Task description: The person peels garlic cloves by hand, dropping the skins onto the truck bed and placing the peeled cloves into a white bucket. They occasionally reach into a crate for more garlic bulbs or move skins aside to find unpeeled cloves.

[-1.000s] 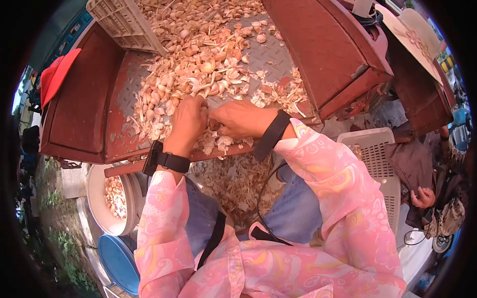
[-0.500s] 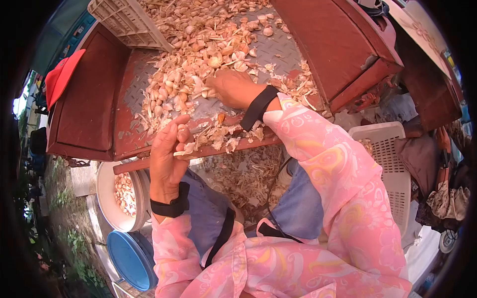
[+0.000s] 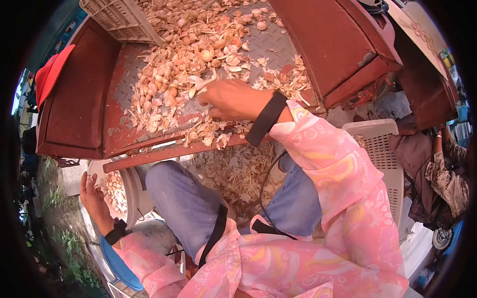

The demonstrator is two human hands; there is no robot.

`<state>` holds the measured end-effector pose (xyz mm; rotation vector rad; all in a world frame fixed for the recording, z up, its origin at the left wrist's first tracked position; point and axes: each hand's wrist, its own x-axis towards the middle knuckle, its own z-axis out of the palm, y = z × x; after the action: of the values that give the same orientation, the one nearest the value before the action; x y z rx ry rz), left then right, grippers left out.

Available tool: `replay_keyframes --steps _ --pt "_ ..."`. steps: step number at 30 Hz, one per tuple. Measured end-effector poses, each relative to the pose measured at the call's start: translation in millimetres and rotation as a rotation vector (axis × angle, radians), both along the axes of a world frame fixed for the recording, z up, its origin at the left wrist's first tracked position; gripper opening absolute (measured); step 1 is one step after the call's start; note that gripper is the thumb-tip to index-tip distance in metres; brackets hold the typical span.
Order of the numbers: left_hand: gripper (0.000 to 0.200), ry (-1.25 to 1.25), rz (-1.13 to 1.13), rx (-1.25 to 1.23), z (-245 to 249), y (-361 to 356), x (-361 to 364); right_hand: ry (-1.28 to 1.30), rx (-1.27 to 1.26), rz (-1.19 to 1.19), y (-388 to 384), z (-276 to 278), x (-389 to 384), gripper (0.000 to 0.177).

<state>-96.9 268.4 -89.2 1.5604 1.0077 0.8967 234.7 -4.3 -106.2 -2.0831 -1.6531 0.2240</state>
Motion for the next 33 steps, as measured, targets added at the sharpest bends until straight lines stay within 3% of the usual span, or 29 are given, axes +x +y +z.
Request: replay_keyframes --steps 2,3,6,7,9,10,11,12,14,15,16,18,19,20,21,22,23,25,26,28,29,30,31,33 --pt "0.041 0.522 0.116 0.557 -51.4 51.4 -41.7 -0.055 -0.038 0.052 0.7 -6.3 -4.9 0.012" --pt "0.041 0.523 0.107 0.56 -45.7 44.5 -33.8 -0.075 -0.057 0.065 3.0 -9.8 -1.0 0.012" --pt "0.042 0.126 -0.154 0.051 5.0 -57.2 27.9 -0.014 -0.125 0.026 4.7 -1.1 -3.0 0.014" --pt "0.043 -0.002 -0.309 -0.099 7.2 -76.0 43.3 -0.017 0.049 0.085 8.0 -7.0 -5.4 0.014" --pt "0.05 -0.253 -0.603 -0.525 7.0 -120.8 75.5 0.298 0.01 0.179 11.5 17.6 -30.6 0.019" --pt "0.054 -0.345 -0.74 -0.778 -4.4 -136.0 86.7 0.323 -0.009 0.187 11.8 15.7 -44.5 0.019" --pt "0.054 -0.356 -0.764 -0.96 -7.4 -154.3 99.0 0.339 0.045 0.333 12.5 15.0 -56.7 0.021" --pt "0.054 -0.356 -0.75 -0.964 -18.3 -159.8 101.2 0.349 0.106 0.477 11.9 16.5 -65.9 0.023" --pt "0.047 -0.543 -0.709 -1.218 -43.3 -164.2 96.9 0.312 0.052 0.474 7.3 16.8 -68.4 0.023" --pt "0.036 -0.362 -0.558 -1.172 -40.7 -160.0 87.9 0.311 0.077 0.416 7.1 11.9 -60.8 0.022" --pt "0.036 -0.353 -0.522 -1.161 -38.7 -153.5 71.0 0.319 0.103 0.369 7.3 5.3 -54.4 0.021" --pt "0.03 -0.296 -0.531 -0.828 -26.2 -132.2 15.0 0.386 0.066 0.262 3.5 2.2 -35.7 0.019" --pt "0.029 -0.175 -0.516 -0.668 -15.3 -125.3 -17.9 0.258 0.112 0.257 1.5 -6.7 -24.3 0.02" --pt "0.03 -0.01 -0.519 -0.545 -2.8 -121.0 -53.9 0.458 -0.063 0.081 -0.1 21.6 -33.4 0.013" --pt "0.032 0.226 -0.481 -0.527 10.4 -119.0 -89.6 0.643 -0.073 0.028 -1.3 15.9 -33.7 0.012" --pt "0.034 0.444 -0.452 -0.513 20.5 -118.5 -120.5 0.495 -0.054 0.176 -4.7 -13.0 -3.5 0.021" --pt "0.034 0.46 -0.407 -0.513 22.1 -120.1 -146.7 0.516 -0.06 0.172 -7.4 -23.1 5.7 0.022" --pt "0.035 0.918 -0.327 -0.472 1.9 -126.1 -198.9 0.496 -0.147 0.147 -4.0 -22.2 5.5 0.023" --pt "0.035 0.912 -0.315 -0.472 -22.5 -127.0 -236.0 0.472 -0.151 0.14 -3.1 -22.3 7.9 0.023" --pt "0.034 1.465 -0.277 0.122 -69.6 -130.8 -299.1 0.461 -0.078 0.114 2.3 -27.7 8.7 0.024" --pt "0.034 1.448 -0.161 0.142 -67.4 -133.8 -294.7 0.452 -0.008 0.068 2.0 -32.0 10.4 0.024" --pt "0.033 1.401 -0.064 0.168 -65.6 -133.7 -278.4 0.266 0.135 0.108 8.4 -30.6 9.2 0.024" --pt "0.035 1.106 -0.026 -0.016 -47.4 -130.0 -242.8 0.288 0.067 -0.007 9.0 -17.2 2.8 0.023" --pt "0.034 0.918 -0.106 -0.115 -38.1 -115.3 -198.6 0.094 0.182 -0.08 13.3 -11.4 5.6 0.024"
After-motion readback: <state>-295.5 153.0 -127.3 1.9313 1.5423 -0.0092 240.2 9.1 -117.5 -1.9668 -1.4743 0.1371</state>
